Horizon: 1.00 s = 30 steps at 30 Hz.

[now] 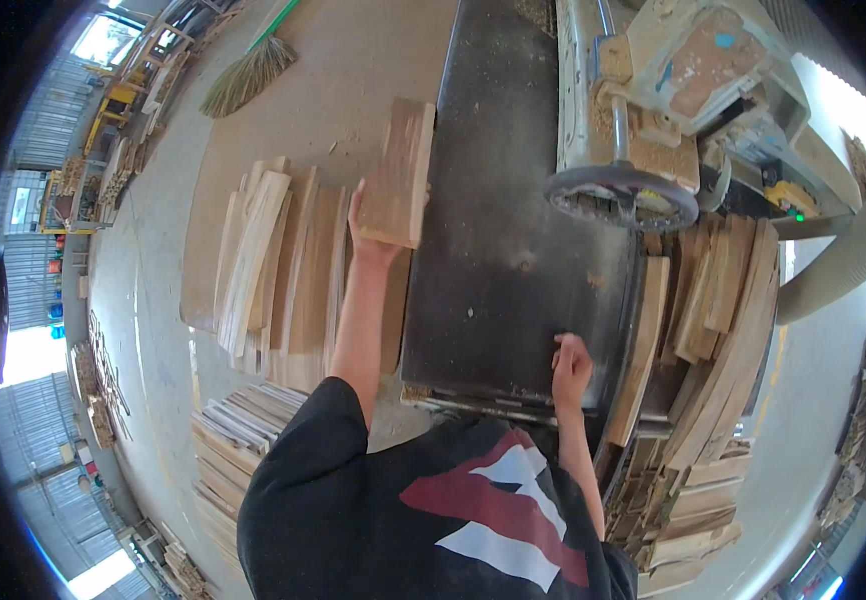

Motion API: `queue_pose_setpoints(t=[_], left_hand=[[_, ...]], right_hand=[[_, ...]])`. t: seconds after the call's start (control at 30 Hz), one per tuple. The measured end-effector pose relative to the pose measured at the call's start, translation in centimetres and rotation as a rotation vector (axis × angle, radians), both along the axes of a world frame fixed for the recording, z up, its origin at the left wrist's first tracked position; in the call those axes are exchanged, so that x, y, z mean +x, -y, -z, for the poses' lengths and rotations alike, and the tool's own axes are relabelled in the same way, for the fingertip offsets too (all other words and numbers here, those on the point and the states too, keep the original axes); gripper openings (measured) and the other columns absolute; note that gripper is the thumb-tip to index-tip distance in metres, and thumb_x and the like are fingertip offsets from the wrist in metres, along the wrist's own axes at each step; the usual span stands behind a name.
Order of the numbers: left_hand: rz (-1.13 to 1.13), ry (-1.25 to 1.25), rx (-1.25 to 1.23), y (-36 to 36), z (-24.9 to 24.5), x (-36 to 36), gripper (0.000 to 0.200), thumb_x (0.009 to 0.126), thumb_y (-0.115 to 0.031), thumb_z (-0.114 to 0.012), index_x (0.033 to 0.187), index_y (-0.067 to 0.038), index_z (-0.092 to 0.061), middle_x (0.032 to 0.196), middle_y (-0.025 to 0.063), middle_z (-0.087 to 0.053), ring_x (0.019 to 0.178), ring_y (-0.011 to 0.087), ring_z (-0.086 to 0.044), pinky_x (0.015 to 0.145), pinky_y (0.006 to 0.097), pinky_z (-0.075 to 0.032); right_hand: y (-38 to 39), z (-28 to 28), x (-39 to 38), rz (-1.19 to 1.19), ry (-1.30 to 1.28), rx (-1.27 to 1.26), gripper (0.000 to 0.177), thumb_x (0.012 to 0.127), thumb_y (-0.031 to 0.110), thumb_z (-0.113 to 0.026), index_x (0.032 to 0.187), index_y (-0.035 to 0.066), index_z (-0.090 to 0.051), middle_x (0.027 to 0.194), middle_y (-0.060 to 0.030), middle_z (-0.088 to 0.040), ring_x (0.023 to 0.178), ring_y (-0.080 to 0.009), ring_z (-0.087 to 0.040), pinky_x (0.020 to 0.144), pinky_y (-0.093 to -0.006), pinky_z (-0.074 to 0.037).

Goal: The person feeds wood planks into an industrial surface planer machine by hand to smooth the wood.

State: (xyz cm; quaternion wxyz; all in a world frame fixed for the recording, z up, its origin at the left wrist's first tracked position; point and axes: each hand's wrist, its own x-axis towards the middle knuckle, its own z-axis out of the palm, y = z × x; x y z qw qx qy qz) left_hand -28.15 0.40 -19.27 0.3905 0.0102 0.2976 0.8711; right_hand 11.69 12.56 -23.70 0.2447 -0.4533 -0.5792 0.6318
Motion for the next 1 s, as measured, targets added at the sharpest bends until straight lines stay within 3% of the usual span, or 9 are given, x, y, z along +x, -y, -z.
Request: queue_pose_setpoints(t=[0.13,0.27,0.33,0.4,0.57,0.63,0.7,0.77,1.0], left_hand=[[0.039,0.123,0.169,2.3,2.5,7.8,0.065,0.103,-0.047,-0.046,0.149,-0.002,-0.048,0.143,0.0217,-0.058,0.127,0.0344,-0.062,0.104,0.0485,-0.054],[-0.039,0.182,0.019,5.3,3.0,13.4,0.065,0.103,-0.052,-0.042,0.145,-0.004,-0.052,0.135,0.0187,-0.064,0.121,0.0323,-0.066,0.102,0.0482,-0.055],[0.052,0.026,-0.063,5.6,-0.4,16.2,0.062,0.103,-0.046,-0.053,0.148,-0.004,-0.051,0.131,0.0139,-0.067,0.118,0.0261,-0.068,0.100,0.0437,-0.056],[0.001,-0.157,-0.611,5.4,-0.6,18.1,0.061,0.095,-0.031,-0.073,0.147,-0.002,-0.057,0.126,0.0134,-0.069,0.110,0.0176,-0.069,0.091,0.0341,-0.056],[0.017,-1.054,-1.060,4.9,2.5,24.1,0.072,0.082,-0.029,-0.090,0.142,0.000,-0.063,0.102,0.0107,-0.073,0.088,0.0121,-0.066,0.076,0.0272,-0.052],[0.035,-0.871,-0.944,4.5,3.1,25.6,0.071,0.080,-0.029,-0.091,0.140,-0.001,-0.065,0.096,0.0096,-0.074,0.081,0.0124,-0.065,0.072,0.0288,-0.053],[0.067,-0.685,-0.849,3.3,3.1,25.9,0.070,0.078,-0.029,-0.093,0.137,-0.002,-0.067,0.089,0.0086,-0.075,0.074,0.0127,-0.065,0.068,0.0303,-0.053],[0.428,-0.768,-1.045,2.0,2.2,26.6,0.065,0.078,-0.032,-0.091,0.133,-0.004,-0.070,0.074,0.0084,-0.072,0.063,0.0146,-0.066,0.062,0.0331,-0.053],[0.472,-1.165,-1.022,-4.7,4.4,30.6,0.057,0.083,-0.036,-0.084,0.131,-0.009,-0.071,0.070,0.0133,-0.069,0.062,0.0277,-0.068,0.060,0.0399,-0.051]], right_hand=[[-1.0,0.0,-0.2,0.025,0.103,-0.149,0.030,0.106,0.031,-0.064,0.103,0.003,-0.072,0.066,0.0033,-0.051,0.060,-0.0053,-0.045,0.054,-0.0271,-0.035],[-0.3,-5.7,-2.3,-0.338,0.002,0.024,0.039,0.105,0.038,-0.064,0.111,0.000,-0.070,0.068,0.0004,-0.057,0.065,-0.0086,-0.053,0.060,-0.0279,-0.042],[0.7,-9.2,-2.9,-0.473,0.008,-0.011,0.044,0.103,0.041,-0.064,0.112,-0.001,-0.069,0.069,-0.0023,-0.061,0.067,-0.0107,-0.057,0.062,-0.0288,-0.045],[1.5,-11.6,-2.9,-0.844,0.200,0.100,0.053,0.100,0.046,-0.066,0.111,-0.005,-0.067,0.074,-0.0101,-0.066,0.073,-0.0160,-0.065,0.066,-0.0321,-0.050],[4.4,-7.1,-0.5,-0.768,0.400,0.116,0.052,0.100,0.046,-0.065,0.097,-0.005,-0.065,0.073,-0.0128,-0.067,0.067,-0.0203,-0.066,0.061,-0.0356,-0.049],[3.3,-5.4,2.2,-0.668,0.418,0.113,0.050,0.102,0.045,-0.062,0.087,-0.001,-0.066,0.068,-0.0093,-0.067,0.062,-0.0194,-0.063,0.054,-0.0353,-0.047],[2.5,-5.7,4.8,-0.672,0.493,-0.468,0.050,0.104,0.048,-0.059,0.089,0.001,-0.069,0.071,-0.0089,-0.069,0.059,-0.0167,-0.063,0.044,-0.0314,-0.041],[1.8,-7.8,6.4,-0.665,0.575,-0.554,0.054,0.103,0.051,-0.058,0.094,0.000,-0.070,0.073,-0.0091,-0.070,0.056,-0.0152,-0.061,0.041,-0.0287,-0.037],[3.1,-4.1,11.7,-0.191,0.460,-0.948,0.069,0.100,0.065,-0.056,0.115,-0.001,-0.066,0.086,-0.0091,-0.076,0.060,-0.0135,-0.062,0.043,-0.0253,-0.034]])
